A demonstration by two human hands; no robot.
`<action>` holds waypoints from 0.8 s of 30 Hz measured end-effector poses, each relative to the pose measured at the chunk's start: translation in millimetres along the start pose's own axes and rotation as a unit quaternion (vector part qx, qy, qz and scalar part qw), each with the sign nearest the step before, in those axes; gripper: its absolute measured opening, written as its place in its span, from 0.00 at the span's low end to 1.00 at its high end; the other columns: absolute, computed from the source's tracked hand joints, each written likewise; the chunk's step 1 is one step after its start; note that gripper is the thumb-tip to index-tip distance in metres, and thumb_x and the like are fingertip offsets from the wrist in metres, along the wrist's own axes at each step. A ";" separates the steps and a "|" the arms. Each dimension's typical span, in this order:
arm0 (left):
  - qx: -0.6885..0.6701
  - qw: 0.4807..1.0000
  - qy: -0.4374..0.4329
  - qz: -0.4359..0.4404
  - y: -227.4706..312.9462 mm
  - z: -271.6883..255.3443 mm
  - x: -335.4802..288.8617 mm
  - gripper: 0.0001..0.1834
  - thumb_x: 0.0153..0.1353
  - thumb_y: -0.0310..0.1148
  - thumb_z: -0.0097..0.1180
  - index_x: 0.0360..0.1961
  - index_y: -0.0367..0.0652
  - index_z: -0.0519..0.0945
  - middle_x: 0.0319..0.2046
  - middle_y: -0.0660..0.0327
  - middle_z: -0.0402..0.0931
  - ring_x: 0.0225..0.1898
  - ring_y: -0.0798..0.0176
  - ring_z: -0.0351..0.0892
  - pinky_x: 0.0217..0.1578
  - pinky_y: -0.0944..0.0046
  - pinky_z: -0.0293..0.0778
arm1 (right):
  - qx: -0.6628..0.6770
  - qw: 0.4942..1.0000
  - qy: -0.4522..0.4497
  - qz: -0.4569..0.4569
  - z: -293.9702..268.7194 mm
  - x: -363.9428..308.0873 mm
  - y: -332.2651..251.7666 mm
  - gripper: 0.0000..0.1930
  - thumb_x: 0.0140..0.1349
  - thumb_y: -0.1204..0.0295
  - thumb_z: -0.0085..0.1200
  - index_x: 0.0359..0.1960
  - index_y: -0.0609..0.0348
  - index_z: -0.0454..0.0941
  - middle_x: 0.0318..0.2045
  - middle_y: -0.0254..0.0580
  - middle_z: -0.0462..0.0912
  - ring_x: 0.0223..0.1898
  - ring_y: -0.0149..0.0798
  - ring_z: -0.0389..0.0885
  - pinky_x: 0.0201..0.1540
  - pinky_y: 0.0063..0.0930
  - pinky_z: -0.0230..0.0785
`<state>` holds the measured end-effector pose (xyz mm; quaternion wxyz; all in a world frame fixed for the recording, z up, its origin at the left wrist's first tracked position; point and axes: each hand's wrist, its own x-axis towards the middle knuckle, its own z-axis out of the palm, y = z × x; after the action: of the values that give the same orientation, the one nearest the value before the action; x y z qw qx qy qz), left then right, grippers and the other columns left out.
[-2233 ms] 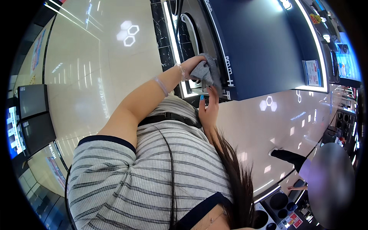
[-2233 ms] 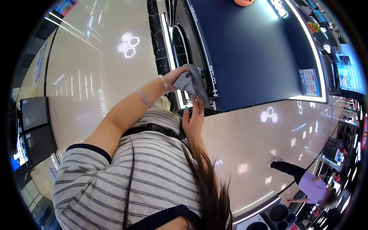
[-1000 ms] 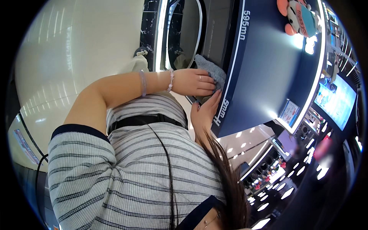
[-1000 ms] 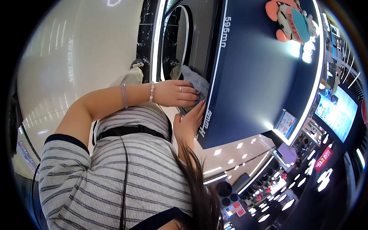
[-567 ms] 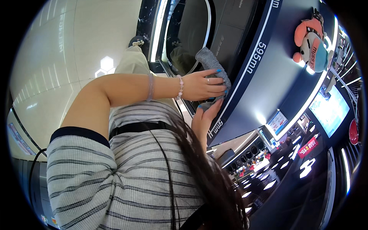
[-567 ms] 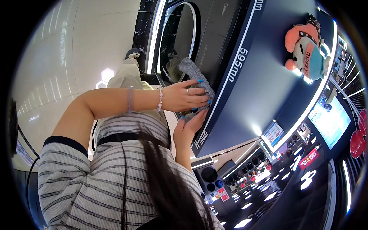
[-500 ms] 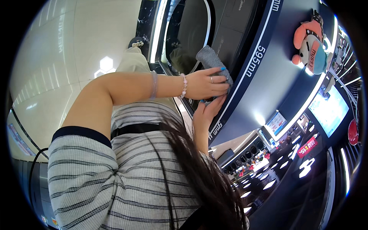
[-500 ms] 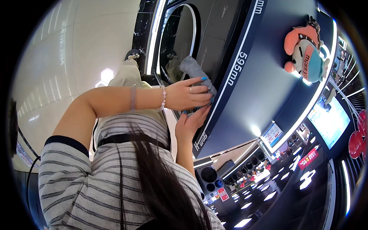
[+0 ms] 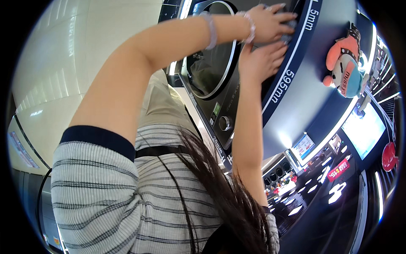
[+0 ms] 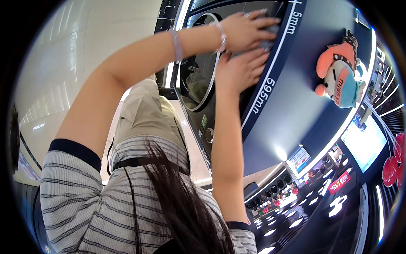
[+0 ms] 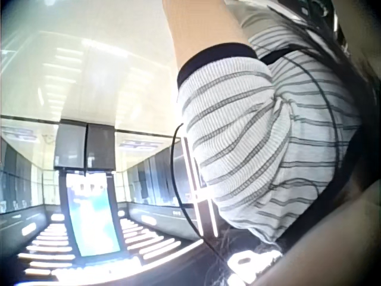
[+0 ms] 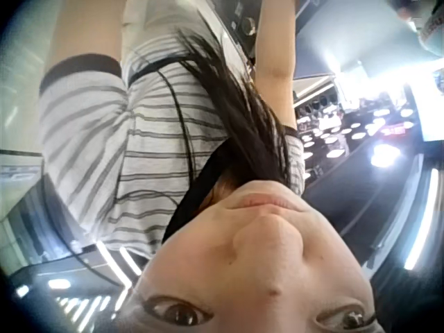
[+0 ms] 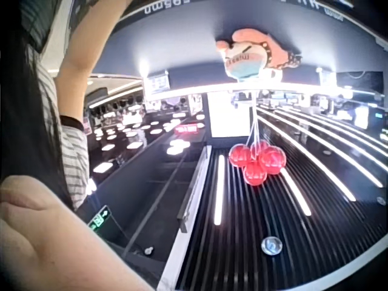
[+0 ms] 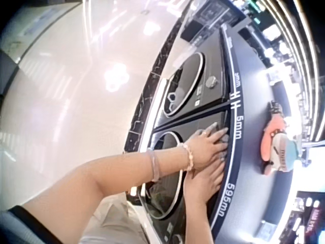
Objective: The person wipes the surfaces of a washing machine and a display counter in an electronics store using a gray cloth. They move a plush toy and a price tag to clean underneath them, then wipe the top and front of the washing machine.
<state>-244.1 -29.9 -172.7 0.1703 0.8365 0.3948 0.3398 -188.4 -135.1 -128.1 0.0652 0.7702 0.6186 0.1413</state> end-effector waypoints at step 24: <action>0.011 0.970 0.013 -0.243 20.8 145.7 -168.8 0.25 0.64 0.48 0.44 0.61 0.56 0.73 0.65 0.53 0.64 0.73 0.46 0.42 0.63 0.27 0.42 | -0.287 0.898 -0.195 -0.270 50.6 -73.4 16.8 0.29 0.67 0.58 0.40 0.67 0.59 0.63 0.71 0.40 0.58 0.74 0.37 0.48 0.73 0.40 0.33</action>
<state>-207.5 -176.5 -338.0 0.2331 0.7125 0.5926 0.2945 -172.0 -206.4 -181.8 0.4385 0.5332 0.7103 0.1372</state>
